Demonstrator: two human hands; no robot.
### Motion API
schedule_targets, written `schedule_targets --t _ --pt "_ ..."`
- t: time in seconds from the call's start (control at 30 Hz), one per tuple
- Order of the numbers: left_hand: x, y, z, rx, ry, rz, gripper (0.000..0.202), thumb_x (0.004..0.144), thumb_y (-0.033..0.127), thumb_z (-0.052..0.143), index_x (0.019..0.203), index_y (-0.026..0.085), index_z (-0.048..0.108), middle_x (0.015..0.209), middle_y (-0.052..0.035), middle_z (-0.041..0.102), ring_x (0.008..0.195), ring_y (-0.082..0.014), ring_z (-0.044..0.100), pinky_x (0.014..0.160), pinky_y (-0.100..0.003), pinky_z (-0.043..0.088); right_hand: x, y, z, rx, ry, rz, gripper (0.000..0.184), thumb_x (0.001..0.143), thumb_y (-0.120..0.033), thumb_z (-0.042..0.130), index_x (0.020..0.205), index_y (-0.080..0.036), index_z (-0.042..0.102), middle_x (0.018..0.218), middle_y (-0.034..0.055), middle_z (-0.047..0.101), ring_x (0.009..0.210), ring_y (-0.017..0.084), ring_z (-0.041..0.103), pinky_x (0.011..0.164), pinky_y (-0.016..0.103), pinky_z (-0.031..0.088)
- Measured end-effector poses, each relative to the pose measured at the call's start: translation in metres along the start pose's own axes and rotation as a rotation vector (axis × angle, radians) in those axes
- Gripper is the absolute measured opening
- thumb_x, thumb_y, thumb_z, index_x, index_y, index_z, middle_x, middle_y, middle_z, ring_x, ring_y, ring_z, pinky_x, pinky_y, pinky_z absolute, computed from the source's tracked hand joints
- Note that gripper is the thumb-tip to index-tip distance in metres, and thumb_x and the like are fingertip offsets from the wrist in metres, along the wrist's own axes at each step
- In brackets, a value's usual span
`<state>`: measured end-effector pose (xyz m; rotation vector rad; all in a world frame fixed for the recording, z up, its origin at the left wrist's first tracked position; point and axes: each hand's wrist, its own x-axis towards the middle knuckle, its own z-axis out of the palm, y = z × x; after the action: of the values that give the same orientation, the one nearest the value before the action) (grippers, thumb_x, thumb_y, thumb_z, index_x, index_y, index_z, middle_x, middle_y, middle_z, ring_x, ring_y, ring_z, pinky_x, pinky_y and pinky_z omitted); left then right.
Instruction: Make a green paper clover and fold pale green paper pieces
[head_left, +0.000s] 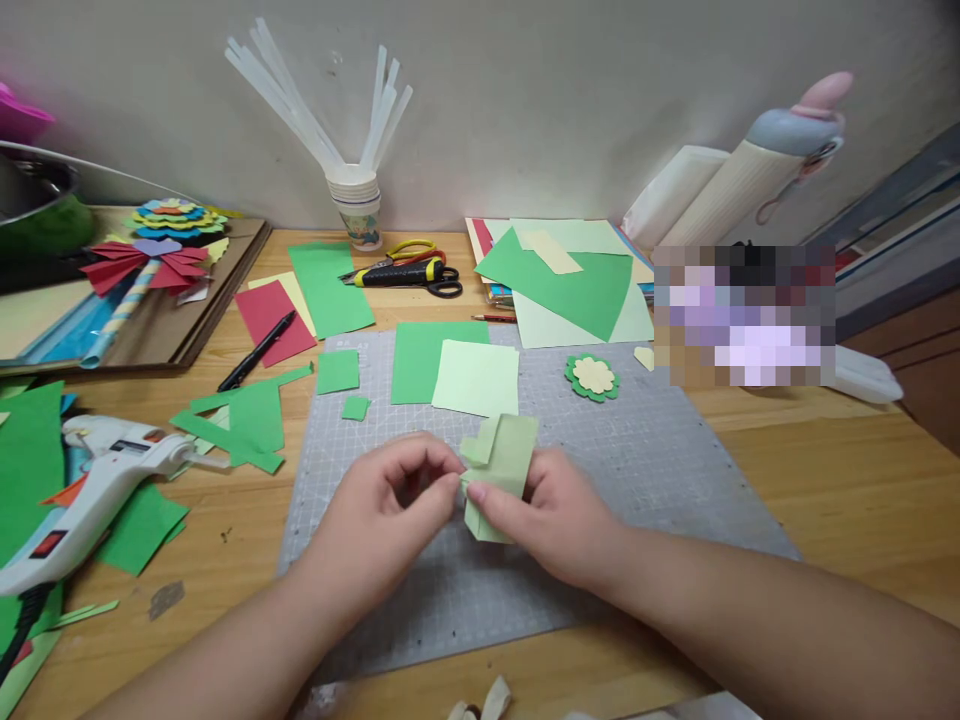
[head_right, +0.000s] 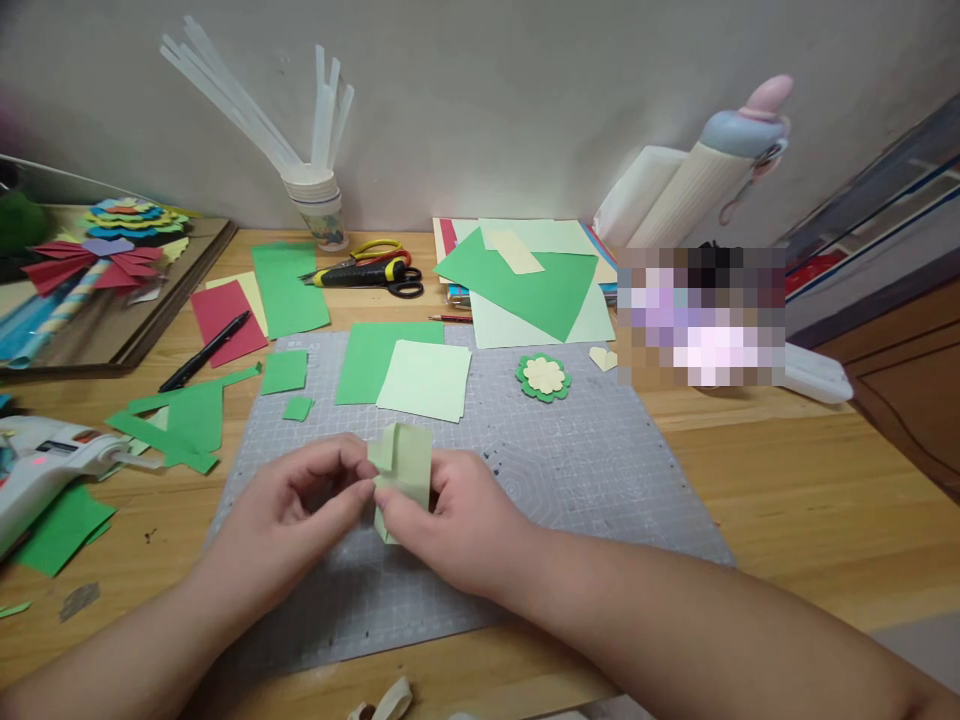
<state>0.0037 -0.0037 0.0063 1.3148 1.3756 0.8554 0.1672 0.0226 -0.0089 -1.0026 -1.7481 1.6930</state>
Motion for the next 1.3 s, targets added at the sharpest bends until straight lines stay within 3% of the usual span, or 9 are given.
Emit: schedule_targets --t 0.13,0.23,0.6,0.97,1.3 --pt "0.007 0.000 -0.009 -0.314 -0.081 -0.151 0.017 0.076 0.033 0.063 0.069 0.017 0.066 0.066 0.0002 0.058 0.064 -0.0123 0.047 0.060 -0.024 0.037 0.005 -0.004 -0.003 0.239 -0.037 0.107 0.023 0.082 -0.037 0.055 0.072 -0.016 0.057 0.062 -0.0017 0.052 0.054 0.010 0.045 0.050 0.022 0.036" --pt "0.011 -0.003 -0.015 -0.401 -0.164 -0.201 0.019 0.074 0.036 0.068 0.073 0.017 0.071 0.064 -0.0002 0.059 0.062 -0.0118 0.046 0.061 -0.024 0.037 0.006 -0.005 -0.005 0.322 -0.046 0.135 0.025 0.080 -0.040 0.058 0.073 -0.016 0.059 0.061 -0.0020 0.054 0.052 0.009 0.047 0.049 0.022 0.038" --pt "0.013 -0.006 -0.017 -0.447 -0.220 -0.231 0.015 0.068 0.032 0.075 0.068 0.017 0.070 0.063 0.0009 0.059 0.061 -0.0106 0.047 0.061 -0.023 0.038 0.003 -0.004 -0.004 0.261 -0.039 0.102 0.028 0.080 -0.040 0.060 0.070 -0.015 0.057 0.059 -0.0025 0.051 0.053 0.009 0.044 0.050 0.021 0.036" --pt "0.012 -0.007 -0.014 -0.452 -0.137 -0.232 0.015 0.068 0.032 0.076 0.070 0.018 0.069 0.064 0.0019 0.062 0.060 -0.0099 0.049 0.061 -0.023 0.039 0.003 -0.004 -0.005 0.243 -0.027 0.033 0.027 0.083 -0.041 0.055 0.075 -0.016 0.059 0.064 -0.0016 0.050 0.057 0.009 0.043 0.053 0.022 0.036" --pt "0.011 -0.009 -0.016 -0.434 -0.170 -0.244 0.015 0.070 0.033 0.074 0.072 0.018 0.071 0.067 0.0014 0.062 0.063 -0.0104 0.049 0.063 -0.023 0.038 0.003 -0.004 -0.005 0.269 -0.026 0.013 0.021 0.086 -0.033 0.053 0.074 -0.016 0.058 0.066 -0.0023 0.050 0.057 0.009 0.042 0.053 0.021 0.035"
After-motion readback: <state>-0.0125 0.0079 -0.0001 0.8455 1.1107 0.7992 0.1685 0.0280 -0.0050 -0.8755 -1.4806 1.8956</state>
